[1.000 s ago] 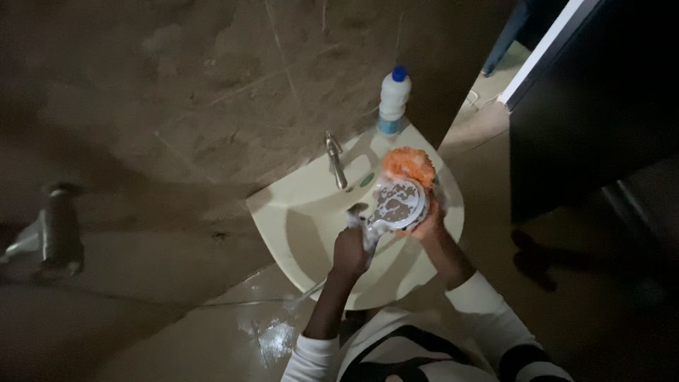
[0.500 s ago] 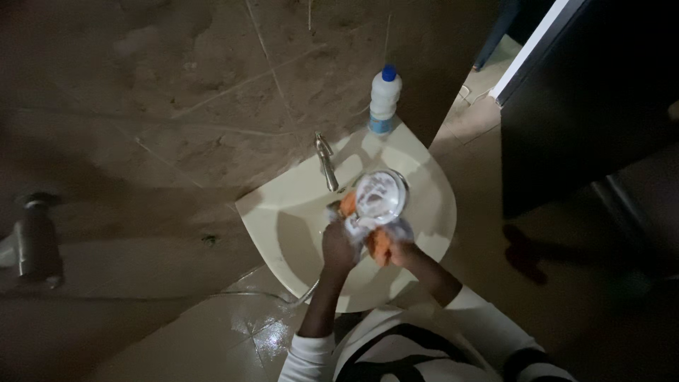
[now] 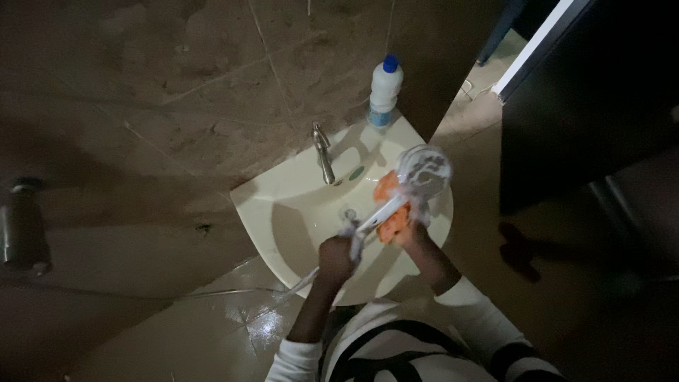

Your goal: The person scrubs a shower head with an orange sponge under running water in a sink. They repeatedly rub the sponge against the shower head to remove soap and dirt, rinsing it frequently.

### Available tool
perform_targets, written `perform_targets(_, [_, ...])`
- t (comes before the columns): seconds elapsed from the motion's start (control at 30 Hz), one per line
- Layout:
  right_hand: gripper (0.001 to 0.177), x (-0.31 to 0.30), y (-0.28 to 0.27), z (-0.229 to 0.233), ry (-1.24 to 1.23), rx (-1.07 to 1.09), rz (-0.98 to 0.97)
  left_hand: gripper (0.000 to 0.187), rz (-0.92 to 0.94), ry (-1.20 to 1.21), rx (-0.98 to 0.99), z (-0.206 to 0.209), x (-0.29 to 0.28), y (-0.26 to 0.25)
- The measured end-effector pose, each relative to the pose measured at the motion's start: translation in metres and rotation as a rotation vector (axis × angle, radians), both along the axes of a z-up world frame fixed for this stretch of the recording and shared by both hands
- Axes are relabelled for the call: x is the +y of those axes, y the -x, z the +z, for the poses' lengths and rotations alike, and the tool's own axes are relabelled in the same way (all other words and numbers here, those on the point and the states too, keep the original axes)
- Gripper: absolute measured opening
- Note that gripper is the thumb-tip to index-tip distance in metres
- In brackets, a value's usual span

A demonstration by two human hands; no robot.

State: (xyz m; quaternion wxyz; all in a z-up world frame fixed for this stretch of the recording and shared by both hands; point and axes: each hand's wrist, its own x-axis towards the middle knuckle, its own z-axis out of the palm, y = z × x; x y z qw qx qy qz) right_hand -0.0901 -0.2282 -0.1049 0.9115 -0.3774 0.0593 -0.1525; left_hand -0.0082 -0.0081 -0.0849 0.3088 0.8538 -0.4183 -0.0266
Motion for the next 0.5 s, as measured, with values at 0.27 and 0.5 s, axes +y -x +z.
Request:
perform_targets(0.27, [0.055,0.049,0.001,0.005,-0.05,-0.06,0.186,0.022,0.075,0.205,-0.06,-0.001,0.001,0.012])
perform_targets(0.5, [0.05,0.049,0.003,0.002,0.08,-0.025,0.178,0.02,0.097,0.243,0.06,0.017,0.005,0.012])
